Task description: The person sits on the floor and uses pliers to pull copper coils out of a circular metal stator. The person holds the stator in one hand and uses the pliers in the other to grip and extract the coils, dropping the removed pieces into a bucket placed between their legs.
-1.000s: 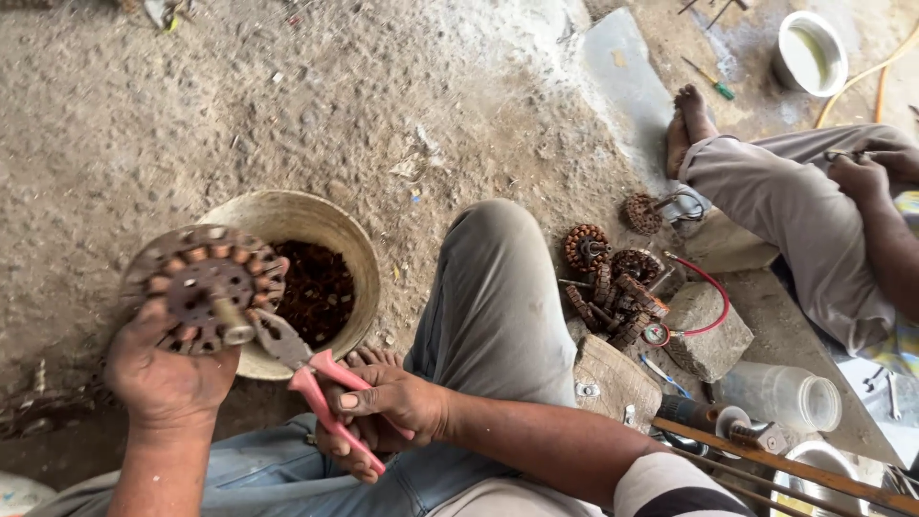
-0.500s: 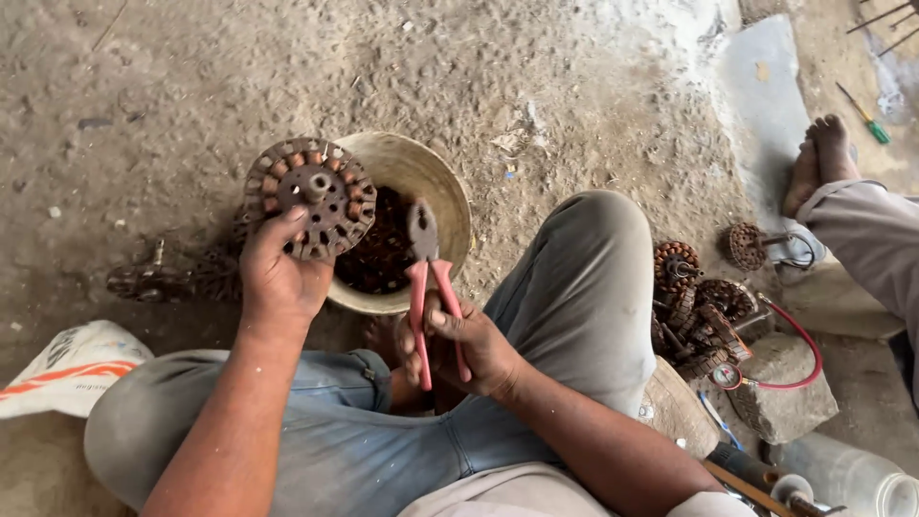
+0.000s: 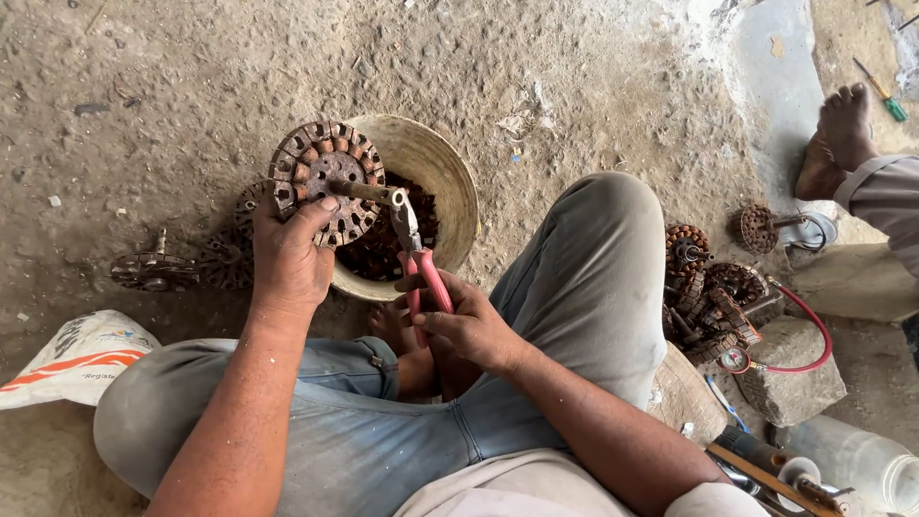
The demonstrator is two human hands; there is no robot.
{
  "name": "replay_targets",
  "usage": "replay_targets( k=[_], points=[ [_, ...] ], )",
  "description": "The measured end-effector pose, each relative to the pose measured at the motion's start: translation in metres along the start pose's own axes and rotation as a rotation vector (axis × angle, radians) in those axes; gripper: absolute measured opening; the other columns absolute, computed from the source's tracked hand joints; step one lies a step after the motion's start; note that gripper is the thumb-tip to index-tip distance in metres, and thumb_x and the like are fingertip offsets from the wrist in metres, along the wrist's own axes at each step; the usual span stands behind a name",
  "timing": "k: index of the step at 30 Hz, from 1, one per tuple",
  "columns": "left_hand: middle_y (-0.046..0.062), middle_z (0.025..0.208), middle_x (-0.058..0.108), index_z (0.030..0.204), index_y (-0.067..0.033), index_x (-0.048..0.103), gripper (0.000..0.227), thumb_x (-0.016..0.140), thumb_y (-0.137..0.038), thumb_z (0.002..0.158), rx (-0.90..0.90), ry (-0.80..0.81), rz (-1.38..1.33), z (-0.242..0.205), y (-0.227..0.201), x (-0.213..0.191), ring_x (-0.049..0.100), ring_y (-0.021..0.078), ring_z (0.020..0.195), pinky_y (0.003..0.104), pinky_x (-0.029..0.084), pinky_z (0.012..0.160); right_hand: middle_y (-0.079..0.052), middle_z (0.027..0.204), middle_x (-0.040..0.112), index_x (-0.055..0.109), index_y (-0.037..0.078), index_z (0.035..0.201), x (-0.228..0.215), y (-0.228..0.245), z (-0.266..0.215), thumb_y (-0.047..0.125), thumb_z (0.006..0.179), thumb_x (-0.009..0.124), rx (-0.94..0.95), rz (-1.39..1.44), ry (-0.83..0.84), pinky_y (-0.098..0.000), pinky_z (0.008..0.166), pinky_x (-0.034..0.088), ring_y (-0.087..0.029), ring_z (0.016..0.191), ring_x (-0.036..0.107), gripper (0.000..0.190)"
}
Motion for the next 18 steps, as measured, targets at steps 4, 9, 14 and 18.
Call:
replay_targets(
  k=[4,9,14,18],
  points=[
    [0.004,0.110,0.070,0.120,-0.0046,0.066,0.034,0.071,-0.002,0.087,0.030,0.038,0.085,-0.002,-0.003,0.002,0.067,0.0144,0.102,0.030,0.055,0.091,0.000,0.102,0.061,0.055,0.004,0.146,0.000,0.001,-0.003,0.002,0.093,0.067,-0.053,-0.238,-0.057,-0.0254,0.088,0.051,-0.007,0.096,0.057,0.054],
    [0.006,0.121,0.071,0.130,-0.0035,0.065,0.039,0.067,-0.002,0.091,0.130,0.152,0.130,-0.007,-0.004,0.007,0.067,0.0154,0.114,0.031,0.054,0.105,0.002,0.095,0.066,0.059,0.002,0.137,0.002,0.008,-0.004,0.007,0.089,0.066,-0.122,-0.509,-0.150,-0.0204,0.082,0.052,-0.004,0.090,0.060,0.049],
    [0.007,0.119,0.071,0.127,-0.0019,0.065,0.032,0.068,-0.003,0.095,0.120,0.152,0.139,-0.009,0.001,0.008,0.067,0.0166,0.111,0.034,0.055,0.103,-0.011,0.108,0.066,0.057,0.003,0.137,0.003,0.010,-0.005,0.005,0.091,0.060,0.232,0.008,-0.133,-0.0429,0.078,0.059,-0.021,0.094,0.067,0.047],
    [0.005,0.115,0.071,0.124,-0.0031,0.066,0.030,0.067,-0.004,0.094,0.108,0.161,0.173,-0.007,0.003,0.008,0.067,0.0150,0.108,0.034,0.055,0.101,-0.032,0.126,0.062,0.047,-0.001,0.145,0.011,0.018,-0.010,-0.001,0.094,0.049,0.257,0.439,0.146,-0.0576,0.089,0.061,-0.045,0.111,0.070,0.051]
  ],
)
Point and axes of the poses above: each hand's wrist, its own z-axis towards the middle knuckle, its own x-axis out of the palm, y = z × x, the point moved 2 cm from there along z, towards the middle knuckle
